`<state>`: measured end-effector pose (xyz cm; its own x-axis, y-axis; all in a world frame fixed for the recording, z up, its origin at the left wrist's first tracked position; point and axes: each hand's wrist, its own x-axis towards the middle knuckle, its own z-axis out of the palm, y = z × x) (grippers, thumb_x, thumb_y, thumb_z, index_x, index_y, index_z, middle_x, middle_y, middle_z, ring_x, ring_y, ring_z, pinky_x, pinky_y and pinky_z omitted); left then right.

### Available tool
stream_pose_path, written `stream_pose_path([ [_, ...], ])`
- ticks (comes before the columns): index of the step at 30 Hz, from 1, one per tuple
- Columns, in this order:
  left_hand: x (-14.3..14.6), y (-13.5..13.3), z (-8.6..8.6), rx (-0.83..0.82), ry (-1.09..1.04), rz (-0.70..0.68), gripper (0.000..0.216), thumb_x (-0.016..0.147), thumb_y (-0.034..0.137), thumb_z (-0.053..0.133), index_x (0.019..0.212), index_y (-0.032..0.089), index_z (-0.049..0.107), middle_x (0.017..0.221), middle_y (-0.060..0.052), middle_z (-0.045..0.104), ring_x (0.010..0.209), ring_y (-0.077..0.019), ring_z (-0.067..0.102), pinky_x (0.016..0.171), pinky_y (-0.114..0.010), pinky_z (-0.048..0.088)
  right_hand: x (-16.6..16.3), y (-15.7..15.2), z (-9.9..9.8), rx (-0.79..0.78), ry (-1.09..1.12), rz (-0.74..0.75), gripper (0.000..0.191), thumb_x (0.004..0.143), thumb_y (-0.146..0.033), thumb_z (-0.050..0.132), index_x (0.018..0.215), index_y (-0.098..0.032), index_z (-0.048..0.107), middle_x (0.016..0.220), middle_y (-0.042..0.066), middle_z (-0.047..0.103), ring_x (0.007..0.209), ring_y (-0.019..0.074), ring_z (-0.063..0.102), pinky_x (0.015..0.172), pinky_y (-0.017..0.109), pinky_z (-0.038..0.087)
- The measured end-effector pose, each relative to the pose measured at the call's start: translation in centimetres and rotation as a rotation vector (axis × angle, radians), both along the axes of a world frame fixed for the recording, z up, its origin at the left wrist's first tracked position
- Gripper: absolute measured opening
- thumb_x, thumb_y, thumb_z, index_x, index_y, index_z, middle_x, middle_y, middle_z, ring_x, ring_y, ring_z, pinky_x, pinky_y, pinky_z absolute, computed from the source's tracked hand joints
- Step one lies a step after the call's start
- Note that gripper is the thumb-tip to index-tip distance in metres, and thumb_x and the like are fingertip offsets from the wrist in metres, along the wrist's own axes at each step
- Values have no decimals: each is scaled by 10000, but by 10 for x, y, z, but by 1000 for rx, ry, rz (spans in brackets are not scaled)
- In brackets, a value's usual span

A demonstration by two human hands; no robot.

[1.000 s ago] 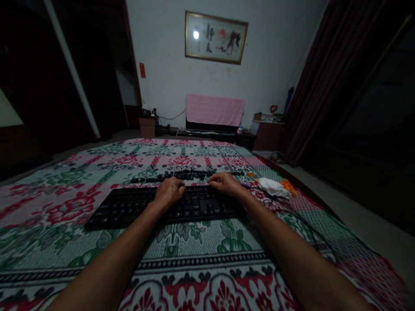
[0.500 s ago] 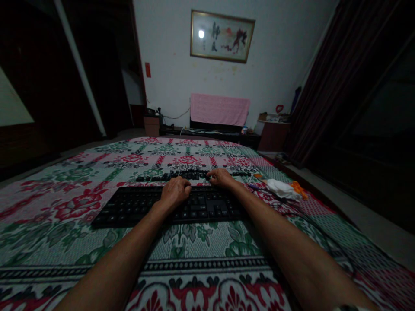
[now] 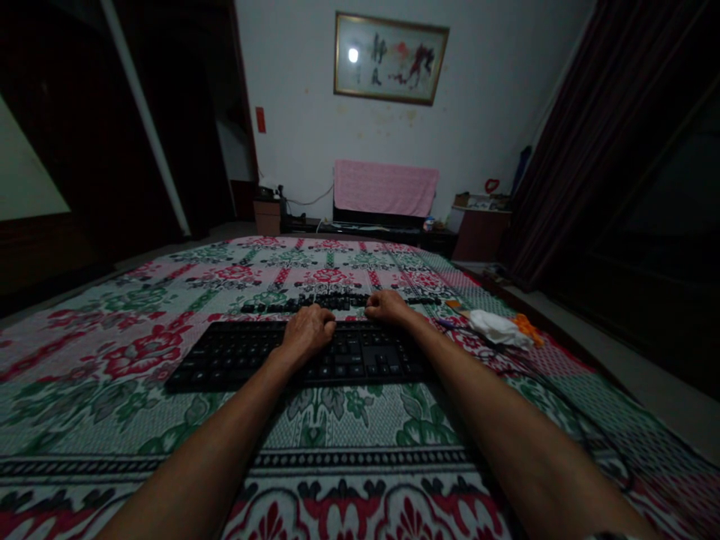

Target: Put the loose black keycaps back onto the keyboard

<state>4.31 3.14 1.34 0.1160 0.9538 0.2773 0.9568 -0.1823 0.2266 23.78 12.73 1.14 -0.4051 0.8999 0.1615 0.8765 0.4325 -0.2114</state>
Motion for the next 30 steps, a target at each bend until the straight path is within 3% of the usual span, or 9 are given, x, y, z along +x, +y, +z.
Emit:
stream_pose_path([
  [7, -1, 1, -1, -4, -1, 4, 296, 770, 334, 431, 929, 248, 666, 999, -38, 640, 959, -195, 562, 847, -294, 427, 21, -15, 8, -54, 50, -43, 238, 688, -263, 515, 790, -174, 711, 690, 19, 673, 674, 140, 584, 577, 189, 378],
  [16, -1, 0, 0, -10, 23, -6, 310, 777, 331, 413, 943, 237, 658, 1006, -46, 635, 954, -202, 566, 835, -301, 431, 36, -11, 1, -45, 21, -141, 280, 675, -206, 541, 902, -177, 702, 856, 37, 693, 822, 185, 608, 714, 221, 434],
  [22, 0, -1, 1, -10, 27, -1, 324, 780, 337, 398, 952, 238, 654, 1008, -50, 631, 956, -211, 566, 831, -314, 432, 42, -11, -3, 31, 169, -17, 392, 688, -101, 503, 1056, -154, 627, 1034, 42, 647, 943, 150, 578, 829, 215, 416],
  [26, 0, -1, 1, -8, 39, 1, 321, 779, 334, 402, 956, 237, 652, 1008, -47, 633, 959, -205, 564, 836, -302, 427, 41, -11, -2, 27, 131, 69, 395, 674, -91, 517, 1044, -166, 636, 980, 32, 658, 904, 149, 583, 800, 214, 424],
  [30, 0, -1, 1, -7, 31, -5, 321, 777, 330, 403, 946, 228, 656, 1007, -53, 636, 955, -211, 567, 835, -309, 430, 38, -9, -2, -26, 110, 22, 349, 661, -107, 542, 977, -187, 668, 903, 9, 676, 862, 145, 598, 775, 202, 432],
])
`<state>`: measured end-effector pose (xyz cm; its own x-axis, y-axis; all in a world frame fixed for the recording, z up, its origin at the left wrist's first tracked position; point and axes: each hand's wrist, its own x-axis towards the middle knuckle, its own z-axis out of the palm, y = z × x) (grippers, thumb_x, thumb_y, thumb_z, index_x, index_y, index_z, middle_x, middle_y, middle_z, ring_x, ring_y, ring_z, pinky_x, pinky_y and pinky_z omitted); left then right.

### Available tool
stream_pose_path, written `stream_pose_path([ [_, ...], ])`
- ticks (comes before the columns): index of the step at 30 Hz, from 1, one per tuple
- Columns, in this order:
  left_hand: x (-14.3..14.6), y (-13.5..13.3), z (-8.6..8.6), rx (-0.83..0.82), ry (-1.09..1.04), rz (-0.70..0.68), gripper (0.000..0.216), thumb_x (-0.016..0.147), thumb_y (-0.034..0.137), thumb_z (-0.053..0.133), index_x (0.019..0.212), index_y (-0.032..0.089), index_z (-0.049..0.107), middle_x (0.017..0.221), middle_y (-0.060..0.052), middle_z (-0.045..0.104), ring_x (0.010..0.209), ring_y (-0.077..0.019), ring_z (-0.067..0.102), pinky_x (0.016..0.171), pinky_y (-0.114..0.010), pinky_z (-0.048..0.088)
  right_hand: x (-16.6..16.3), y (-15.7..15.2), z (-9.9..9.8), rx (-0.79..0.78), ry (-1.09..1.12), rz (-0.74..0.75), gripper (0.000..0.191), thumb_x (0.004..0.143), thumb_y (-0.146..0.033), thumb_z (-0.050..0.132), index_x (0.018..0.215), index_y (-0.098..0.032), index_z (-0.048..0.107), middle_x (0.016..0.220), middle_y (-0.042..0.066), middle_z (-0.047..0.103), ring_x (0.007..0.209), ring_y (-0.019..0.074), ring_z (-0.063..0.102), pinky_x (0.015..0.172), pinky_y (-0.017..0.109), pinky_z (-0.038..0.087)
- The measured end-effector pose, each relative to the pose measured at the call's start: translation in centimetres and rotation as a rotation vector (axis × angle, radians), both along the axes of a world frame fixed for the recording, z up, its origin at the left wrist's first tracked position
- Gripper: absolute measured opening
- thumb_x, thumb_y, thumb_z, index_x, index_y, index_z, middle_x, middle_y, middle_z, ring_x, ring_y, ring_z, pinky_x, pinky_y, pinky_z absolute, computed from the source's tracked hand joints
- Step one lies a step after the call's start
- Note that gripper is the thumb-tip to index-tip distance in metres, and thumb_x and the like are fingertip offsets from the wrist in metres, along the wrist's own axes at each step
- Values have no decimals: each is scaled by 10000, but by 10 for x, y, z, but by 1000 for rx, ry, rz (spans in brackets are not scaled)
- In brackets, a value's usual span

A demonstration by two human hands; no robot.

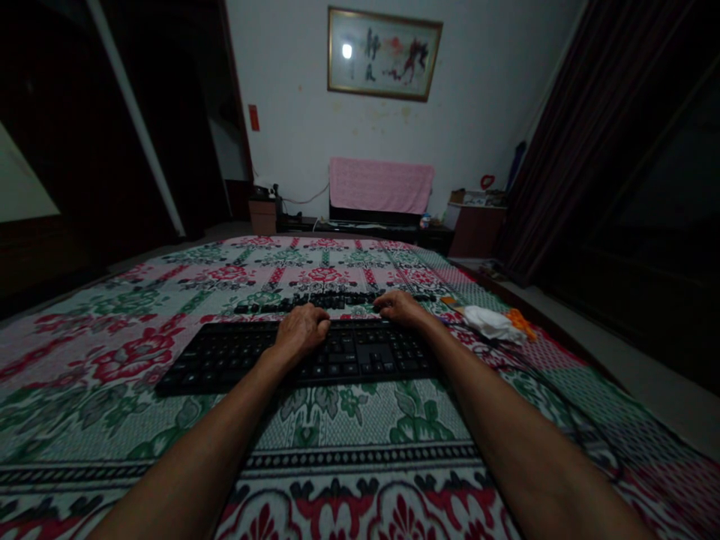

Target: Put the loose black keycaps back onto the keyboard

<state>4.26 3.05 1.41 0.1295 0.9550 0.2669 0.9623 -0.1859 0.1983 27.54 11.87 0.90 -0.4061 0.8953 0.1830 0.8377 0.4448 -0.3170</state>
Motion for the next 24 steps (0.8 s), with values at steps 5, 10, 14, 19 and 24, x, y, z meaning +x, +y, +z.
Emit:
stream_pose_path([
  [5, 0, 1, -1, 1, 1, 0, 311, 770, 323, 414, 940, 234, 658, 997, -40, 643, 952, -196, 572, 840, -290, 429, -2, 1, -2, -33, 41, -87, 299, 661, -155, 571, 937, -191, 681, 882, -1, 688, 841, 147, 614, 742, 193, 446],
  [10, -1, 2, -2, 12, 13, 2, 315, 780, 331, 404, 940, 239, 659, 1005, -39, 638, 958, -196, 569, 841, -289, 428, -5, -2, -1, -42, 74, -64, 230, 684, -255, 583, 878, -196, 693, 835, 1, 693, 814, 150, 621, 709, 196, 448],
  [14, -1, 3, -3, 15, 18, -4, 315, 780, 331, 403, 934, 234, 660, 1000, -45, 638, 950, -202, 571, 836, -297, 430, -5, 0, -2, -51, 107, -39, 244, 672, -177, 571, 888, -184, 684, 840, 7, 693, 810, 144, 621, 713, 197, 449],
  [19, -1, 3, -4, 15, 10, 9, 313, 778, 336, 407, 943, 242, 656, 1003, -39, 637, 954, -196, 569, 836, -290, 427, -2, 7, -6, -90, 142, 79, 342, 612, -18, 507, 859, -174, 685, 861, -2, 688, 821, 131, 613, 745, 193, 443],
  [24, -1, 3, -3, 8, 15, 2, 315, 777, 335, 410, 950, 240, 655, 1005, -40, 637, 954, -197, 568, 834, -289, 427, 1, 8, -4, -114, 180, 37, 406, 598, 18, 457, 900, -144, 674, 885, 13, 681, 810, 123, 605, 733, 177, 437],
])
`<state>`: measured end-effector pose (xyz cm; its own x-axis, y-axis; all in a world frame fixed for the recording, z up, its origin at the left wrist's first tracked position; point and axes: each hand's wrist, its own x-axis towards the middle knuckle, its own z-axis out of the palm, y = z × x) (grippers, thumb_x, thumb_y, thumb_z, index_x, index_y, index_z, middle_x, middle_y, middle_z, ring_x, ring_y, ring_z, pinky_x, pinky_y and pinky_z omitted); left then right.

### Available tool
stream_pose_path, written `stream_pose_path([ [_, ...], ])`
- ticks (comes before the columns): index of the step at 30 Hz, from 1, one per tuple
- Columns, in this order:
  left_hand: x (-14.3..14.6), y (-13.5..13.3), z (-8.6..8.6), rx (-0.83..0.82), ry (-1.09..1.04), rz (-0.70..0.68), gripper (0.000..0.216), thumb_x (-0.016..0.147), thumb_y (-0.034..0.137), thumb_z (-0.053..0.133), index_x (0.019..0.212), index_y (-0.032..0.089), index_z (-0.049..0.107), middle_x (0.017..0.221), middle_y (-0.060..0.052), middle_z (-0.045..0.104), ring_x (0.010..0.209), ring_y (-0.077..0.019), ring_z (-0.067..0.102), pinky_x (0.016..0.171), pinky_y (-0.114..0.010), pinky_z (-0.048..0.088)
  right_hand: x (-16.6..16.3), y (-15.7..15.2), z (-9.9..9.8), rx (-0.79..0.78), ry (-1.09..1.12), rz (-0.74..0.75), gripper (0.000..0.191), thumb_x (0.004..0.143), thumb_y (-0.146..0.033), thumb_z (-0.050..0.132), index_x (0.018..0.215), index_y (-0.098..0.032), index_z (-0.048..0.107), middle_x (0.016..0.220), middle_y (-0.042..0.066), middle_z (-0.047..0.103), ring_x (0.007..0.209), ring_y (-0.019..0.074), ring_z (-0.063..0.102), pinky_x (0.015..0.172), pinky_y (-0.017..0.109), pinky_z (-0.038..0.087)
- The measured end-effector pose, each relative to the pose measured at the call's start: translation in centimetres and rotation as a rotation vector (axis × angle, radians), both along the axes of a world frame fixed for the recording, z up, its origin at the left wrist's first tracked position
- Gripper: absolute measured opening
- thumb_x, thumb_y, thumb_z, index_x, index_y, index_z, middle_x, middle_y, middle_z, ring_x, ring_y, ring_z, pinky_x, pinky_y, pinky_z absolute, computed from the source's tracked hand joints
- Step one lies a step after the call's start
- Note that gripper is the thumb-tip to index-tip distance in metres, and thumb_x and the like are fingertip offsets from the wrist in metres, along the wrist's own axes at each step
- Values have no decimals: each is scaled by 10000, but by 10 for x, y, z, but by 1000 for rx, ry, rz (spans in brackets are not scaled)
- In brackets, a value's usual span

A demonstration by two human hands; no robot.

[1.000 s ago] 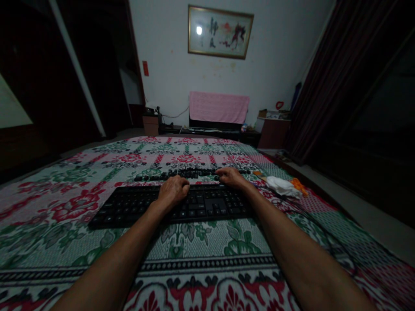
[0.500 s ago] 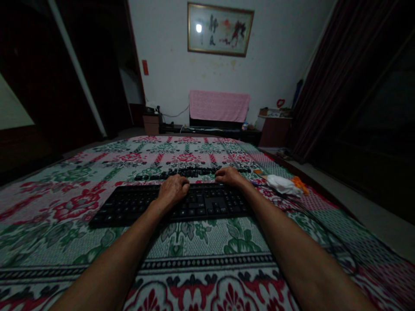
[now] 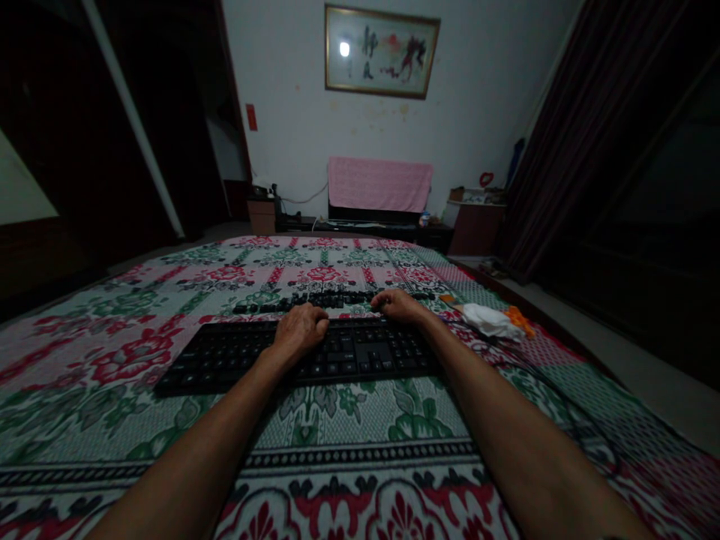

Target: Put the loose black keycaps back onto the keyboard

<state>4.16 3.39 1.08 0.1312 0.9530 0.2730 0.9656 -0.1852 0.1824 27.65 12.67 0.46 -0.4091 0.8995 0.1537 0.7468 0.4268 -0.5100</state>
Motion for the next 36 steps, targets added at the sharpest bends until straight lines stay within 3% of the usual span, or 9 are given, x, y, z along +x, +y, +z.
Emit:
stream_pose_path([
  [4, 0, 0, 0, 6, -7, -2, 314, 778, 335, 407, 940, 239, 658, 1000, -40, 640, 947, -197, 572, 827, -287, 430, 1, -3, 4, -3, -25, -84, 346, 642, -74, 513, 945, -141, 665, 875, 21, 682, 795, 138, 602, 696, 185, 435],
  [10, 1, -1, 1, -1, -12, 5, 321, 780, 335, 397, 944, 242, 657, 994, -45, 639, 946, -205, 570, 828, -303, 430, -5, -12, 9, 44, -107, -112, 233, 713, -324, 553, 823, -182, 702, 776, 11, 690, 740, 143, 609, 654, 195, 422],
  [23, 2, -4, 4, -7, -3, 3, 319, 780, 338, 397, 942, 244, 656, 1001, -38, 637, 952, -193, 569, 833, -285, 429, -1, -3, 3, 8, -107, -117, 269, 637, -176, 624, 898, -170, 688, 816, 1, 697, 770, 129, 624, 687, 178, 446],
  [36, 2, -4, 4, -2, -5, 7, 303, 781, 338, 413, 929, 248, 661, 989, -39, 639, 947, -196, 568, 829, -286, 431, -2, -8, 3, 65, -118, -65, 224, 655, -177, 601, 857, -195, 695, 787, -13, 689, 768, 140, 615, 703, 201, 438],
])
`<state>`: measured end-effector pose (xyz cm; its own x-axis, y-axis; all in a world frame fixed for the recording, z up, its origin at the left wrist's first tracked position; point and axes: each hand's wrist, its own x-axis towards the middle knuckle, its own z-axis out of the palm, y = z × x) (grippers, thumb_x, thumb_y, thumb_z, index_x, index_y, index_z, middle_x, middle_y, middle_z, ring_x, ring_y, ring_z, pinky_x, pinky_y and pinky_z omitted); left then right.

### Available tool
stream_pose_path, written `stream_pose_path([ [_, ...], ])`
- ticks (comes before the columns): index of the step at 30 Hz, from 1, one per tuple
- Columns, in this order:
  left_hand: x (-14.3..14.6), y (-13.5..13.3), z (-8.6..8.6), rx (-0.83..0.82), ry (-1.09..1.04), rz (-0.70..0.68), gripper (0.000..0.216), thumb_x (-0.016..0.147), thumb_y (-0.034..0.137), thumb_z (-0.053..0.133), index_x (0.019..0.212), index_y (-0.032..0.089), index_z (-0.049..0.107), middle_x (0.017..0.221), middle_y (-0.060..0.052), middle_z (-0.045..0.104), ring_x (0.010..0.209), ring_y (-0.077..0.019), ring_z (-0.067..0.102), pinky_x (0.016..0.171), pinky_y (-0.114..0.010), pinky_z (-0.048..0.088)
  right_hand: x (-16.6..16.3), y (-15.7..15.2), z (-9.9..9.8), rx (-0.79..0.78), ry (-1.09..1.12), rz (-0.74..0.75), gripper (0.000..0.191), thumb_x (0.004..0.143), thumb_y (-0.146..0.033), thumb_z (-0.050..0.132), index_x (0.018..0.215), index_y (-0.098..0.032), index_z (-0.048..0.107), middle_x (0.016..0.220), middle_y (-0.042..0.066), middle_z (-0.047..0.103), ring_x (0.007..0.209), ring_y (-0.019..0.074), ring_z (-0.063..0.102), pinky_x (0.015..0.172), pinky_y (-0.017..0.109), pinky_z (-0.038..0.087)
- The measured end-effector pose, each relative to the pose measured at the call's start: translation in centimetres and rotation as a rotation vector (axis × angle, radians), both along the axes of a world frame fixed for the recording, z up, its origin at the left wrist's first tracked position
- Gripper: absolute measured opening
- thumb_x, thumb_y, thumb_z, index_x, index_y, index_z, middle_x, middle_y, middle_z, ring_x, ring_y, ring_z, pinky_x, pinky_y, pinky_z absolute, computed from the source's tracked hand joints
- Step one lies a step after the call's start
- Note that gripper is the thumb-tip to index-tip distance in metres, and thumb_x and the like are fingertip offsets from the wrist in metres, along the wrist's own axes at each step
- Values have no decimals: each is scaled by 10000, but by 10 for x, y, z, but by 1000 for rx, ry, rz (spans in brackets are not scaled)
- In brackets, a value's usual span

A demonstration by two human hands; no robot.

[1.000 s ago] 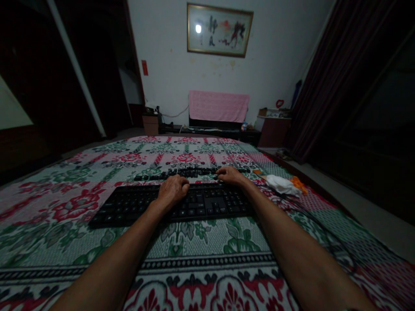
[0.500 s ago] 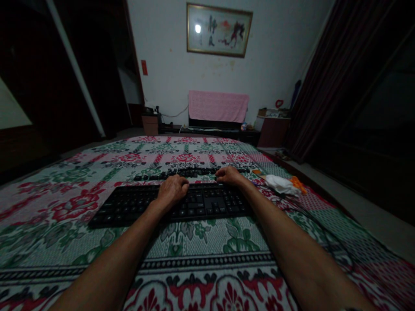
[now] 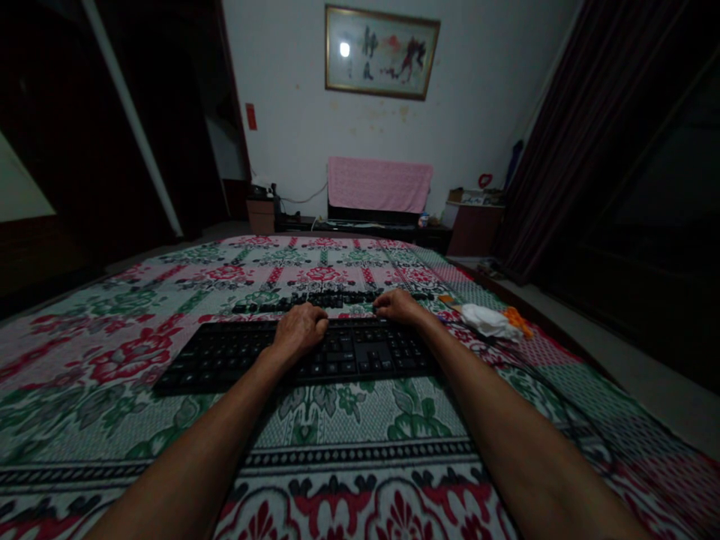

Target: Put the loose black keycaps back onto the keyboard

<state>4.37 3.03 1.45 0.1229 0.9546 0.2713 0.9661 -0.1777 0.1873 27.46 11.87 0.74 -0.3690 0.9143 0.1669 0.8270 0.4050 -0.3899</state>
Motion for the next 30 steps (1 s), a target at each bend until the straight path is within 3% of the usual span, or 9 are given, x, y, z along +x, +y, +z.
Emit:
stream_pose_path([
  [5, -1, 0, -1, 0, -7, -5, 314, 783, 341, 404, 935, 248, 663, 998, -40, 639, 948, -202, 569, 828, -298, 433, 3, -6, 4, 158, -43, 145, 246, 702, -191, 533, 892, -162, 687, 853, 32, 674, 810, 169, 590, 725, 232, 415],
  [8, -1, 0, -2, -6, -3, 2, 324, 785, 347, 396, 947, 246, 658, 998, -48, 634, 954, -209, 564, 831, -309, 432, 5, -11, 9, 223, 25, 152, 268, 709, -199, 527, 925, -146, 677, 883, 49, 666, 830, 174, 581, 732, 240, 413],
  [16, 1, 1, -2, -9, 0, 16, 326, 788, 349, 393, 959, 247, 652, 999, -52, 630, 947, -208, 559, 821, -307, 429, -3, -52, 29, 2, 190, 271, 254, 706, -241, 561, 920, -165, 675, 844, 16, 665, 742, 133, 586, 640, 205, 425],
  [21, 1, 0, -2, -12, 2, 22, 318, 790, 347, 400, 953, 253, 656, 989, -50, 629, 931, -203, 559, 808, -302, 430, -15, -68, 30, 36, 57, 410, 237, 713, -195, 541, 902, -190, 683, 788, -4, 654, 722, 119, 565, 637, 196, 399],
  [30, 1, 0, -2, -4, -1, 9, 328, 788, 350, 391, 944, 247, 661, 984, -58, 633, 934, -214, 561, 808, -310, 432, -27, -74, 34, 75, -54, 439, 234, 734, -136, 490, 853, -185, 685, 791, 18, 650, 729, 127, 557, 649, 203, 375],
])
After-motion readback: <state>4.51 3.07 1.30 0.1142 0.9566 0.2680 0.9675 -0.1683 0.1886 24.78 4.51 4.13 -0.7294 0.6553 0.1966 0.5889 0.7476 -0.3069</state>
